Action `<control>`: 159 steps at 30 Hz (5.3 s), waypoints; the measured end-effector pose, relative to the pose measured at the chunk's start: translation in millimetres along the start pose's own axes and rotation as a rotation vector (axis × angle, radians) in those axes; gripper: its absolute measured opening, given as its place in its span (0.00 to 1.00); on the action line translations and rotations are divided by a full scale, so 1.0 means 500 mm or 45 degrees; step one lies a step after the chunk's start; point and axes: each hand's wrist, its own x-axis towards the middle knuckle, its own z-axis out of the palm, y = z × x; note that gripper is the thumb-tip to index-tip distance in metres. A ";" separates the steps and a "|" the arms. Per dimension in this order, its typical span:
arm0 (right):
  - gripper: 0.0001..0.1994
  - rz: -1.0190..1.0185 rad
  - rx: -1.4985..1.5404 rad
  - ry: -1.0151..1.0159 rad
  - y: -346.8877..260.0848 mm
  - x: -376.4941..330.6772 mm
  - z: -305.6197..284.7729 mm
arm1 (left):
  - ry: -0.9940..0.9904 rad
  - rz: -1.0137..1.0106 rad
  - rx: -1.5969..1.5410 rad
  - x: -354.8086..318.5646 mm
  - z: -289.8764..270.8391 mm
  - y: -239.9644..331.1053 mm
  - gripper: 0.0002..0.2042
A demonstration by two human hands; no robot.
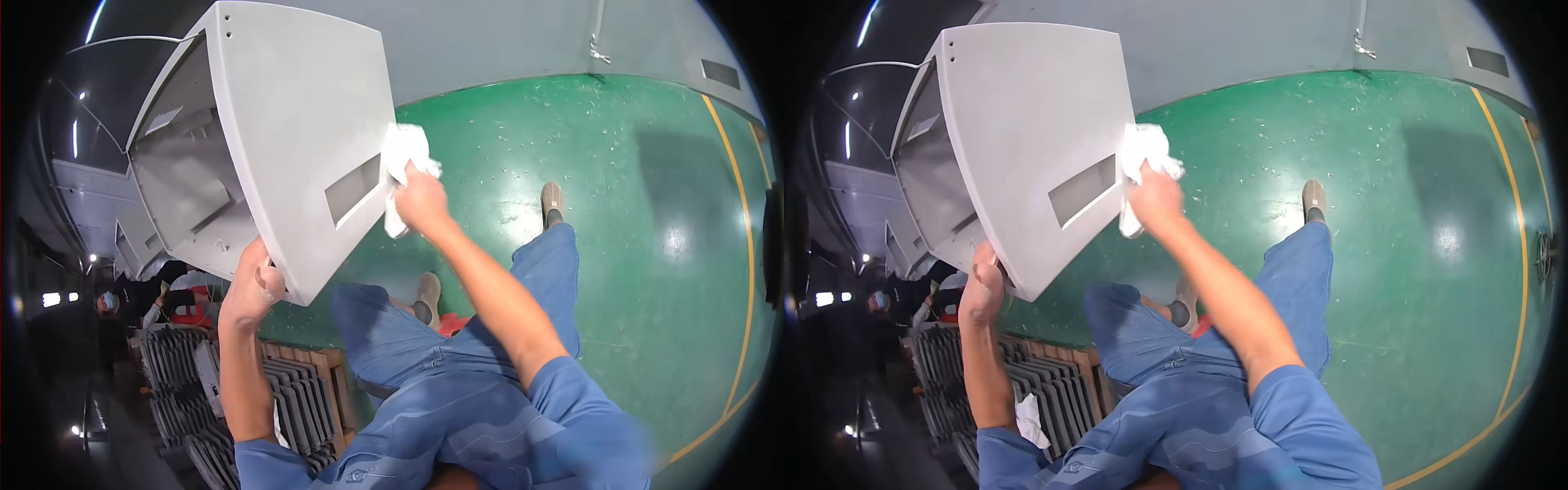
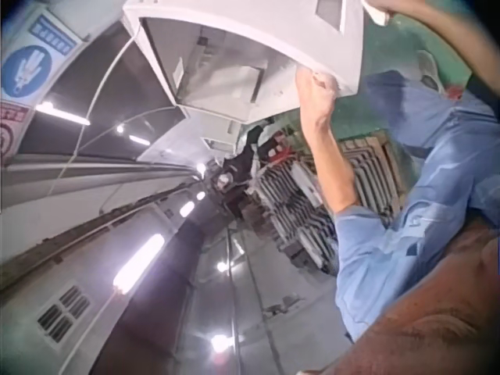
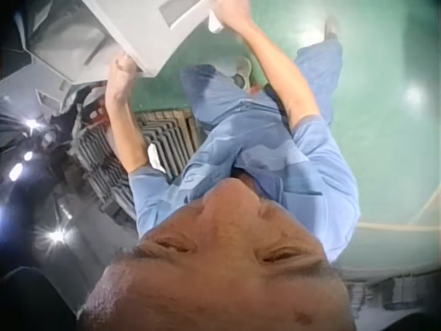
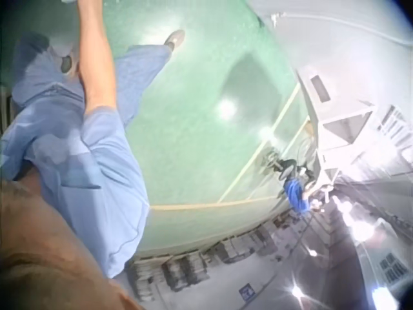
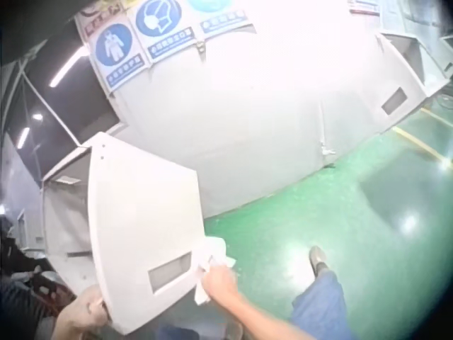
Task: Clean the surface of a metal electrical or machine enclosure using a white cloth.
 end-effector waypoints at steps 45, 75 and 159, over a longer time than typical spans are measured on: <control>0.27 -0.478 0.373 0.626 -0.144 0.199 -0.079 | 0.194 0.131 0.005 0.036 -0.043 -0.049 0.46; 0.21 -1.033 -0.642 -0.418 -0.058 0.142 0.133 | 0.309 -0.015 0.162 0.017 -0.072 -0.148 0.39; 0.34 0.291 1.843 -0.608 0.301 -0.197 -0.111 | 0.039 -0.041 -0.937 0.141 0.446 -0.140 0.20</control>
